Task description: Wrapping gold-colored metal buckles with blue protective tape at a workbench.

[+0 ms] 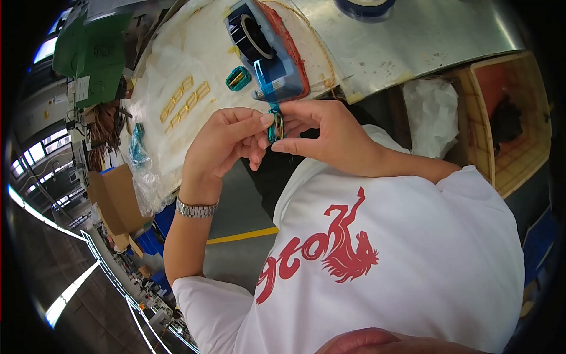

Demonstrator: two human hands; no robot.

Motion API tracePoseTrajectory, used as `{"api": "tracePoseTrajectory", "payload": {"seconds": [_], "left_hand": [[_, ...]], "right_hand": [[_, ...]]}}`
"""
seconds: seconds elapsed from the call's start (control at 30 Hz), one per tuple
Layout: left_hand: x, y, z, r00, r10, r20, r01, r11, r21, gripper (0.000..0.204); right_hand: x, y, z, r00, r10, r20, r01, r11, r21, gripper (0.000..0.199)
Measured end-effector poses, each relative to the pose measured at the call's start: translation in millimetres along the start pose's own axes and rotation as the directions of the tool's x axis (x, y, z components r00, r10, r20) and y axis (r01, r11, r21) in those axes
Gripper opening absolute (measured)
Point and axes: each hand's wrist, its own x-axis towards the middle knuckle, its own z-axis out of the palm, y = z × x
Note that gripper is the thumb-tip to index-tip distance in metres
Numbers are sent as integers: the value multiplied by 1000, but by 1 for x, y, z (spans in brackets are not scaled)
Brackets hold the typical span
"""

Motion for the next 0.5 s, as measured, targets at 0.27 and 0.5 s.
{"api": "tracePoseTrajectory", "payload": {"seconds": [0.27,0.5], "left_hand": [[20,1,-15,994,-75,75,80,994,-70,26],[26,-6,-16,993,-74,89,92,971,-220,28]], "right_hand": [[7,3,-4,991,-116,-64,103,978,-182,41],[11,3,-4,988,-104,-115,73,966,-247,37]]}}
